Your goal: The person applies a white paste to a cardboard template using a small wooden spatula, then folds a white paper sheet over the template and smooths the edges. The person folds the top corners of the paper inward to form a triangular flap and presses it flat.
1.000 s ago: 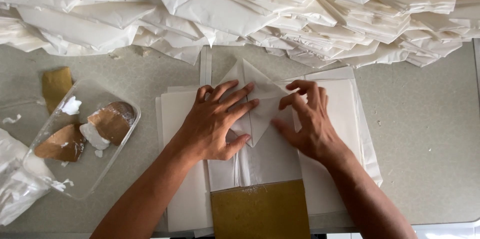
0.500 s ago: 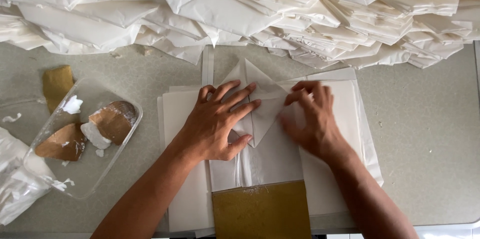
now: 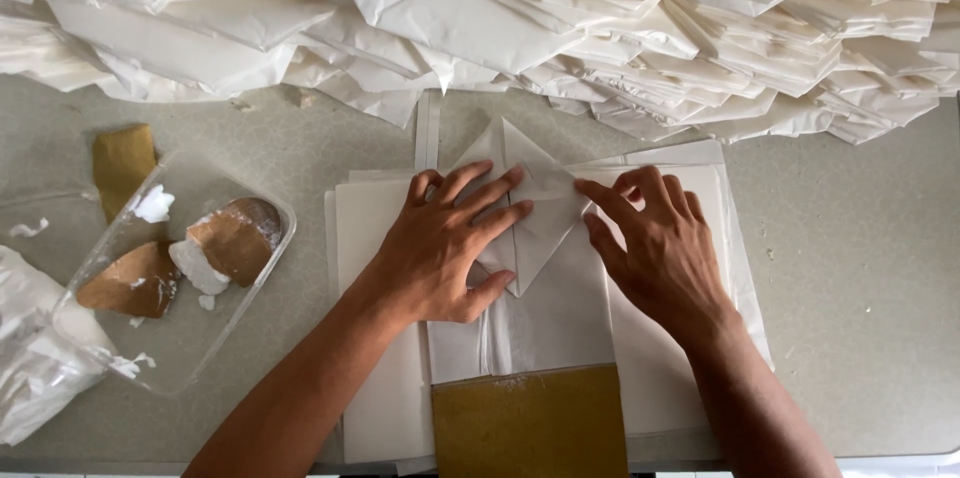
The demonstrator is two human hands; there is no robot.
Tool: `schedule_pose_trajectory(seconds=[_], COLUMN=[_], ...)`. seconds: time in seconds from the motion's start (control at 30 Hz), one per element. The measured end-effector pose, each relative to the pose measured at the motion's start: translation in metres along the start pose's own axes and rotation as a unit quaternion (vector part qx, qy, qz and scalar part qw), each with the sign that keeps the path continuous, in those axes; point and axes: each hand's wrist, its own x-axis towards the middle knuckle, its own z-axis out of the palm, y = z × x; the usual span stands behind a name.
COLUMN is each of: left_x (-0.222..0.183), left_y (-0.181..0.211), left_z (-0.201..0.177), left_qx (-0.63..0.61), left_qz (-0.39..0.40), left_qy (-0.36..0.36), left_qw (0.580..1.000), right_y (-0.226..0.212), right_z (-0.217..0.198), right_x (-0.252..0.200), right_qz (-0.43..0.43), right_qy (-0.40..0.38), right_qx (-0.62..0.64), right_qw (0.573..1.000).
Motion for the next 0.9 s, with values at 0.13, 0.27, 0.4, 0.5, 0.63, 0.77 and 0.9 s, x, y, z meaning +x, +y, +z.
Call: schedule_pose_trajectory(seconds=[0.13, 0.27, 0.4, 0.5, 0.63, 0.77, 0.9], left_x=[-0.002, -0.002, -0.003, -0.003, -0.002, -0.003, -0.002], left_y=[0.002, 0.002, 0.002, 0.001, 0.001, 0.000, 0.002], left_z=[0.001, 0.001, 0.000, -0.001, -0.002, -0.004, -0.003], left_qx=[-0.005, -0.009, -0.009, -0.005, -0.004, -0.011, -0.017], left_qz=[-0.005, -0.006, -0.013, -0.015, -0.016, -0.017, -0.019], left_qy=[0.009, 0.011, 0.014, 0.006, 0.001, -0.008, -0.008], left_qw=[1.000, 1.000, 1.000, 1.000, 1.000, 1.000, 1.000], right_y=[-0.004, -0.014, -0.025, -0.030, -0.033, -0.031, -0.017], right_z=[0.000, -0.002, 0.006, 0.015, 0.019, 0.016, 0.016], right_x=[0.010, 0.033, 0.055, 0.070, 0.081, 0.077, 0.055], right_qz=[-0.025, -0.041, -0.072, -0.090, -0.090, -0.087, -0.089], right_qy=[-0.011, -0.034, -0.043, -0.040, -0.049, -0.061, -0.040], right_qx=[-0.050, -0.050, -0.060, -0.058, -0.048, -0.034, -0.028], right_qw=[0.998, 0.997, 0.995, 0.993, 0.994, 0.994, 0.995])
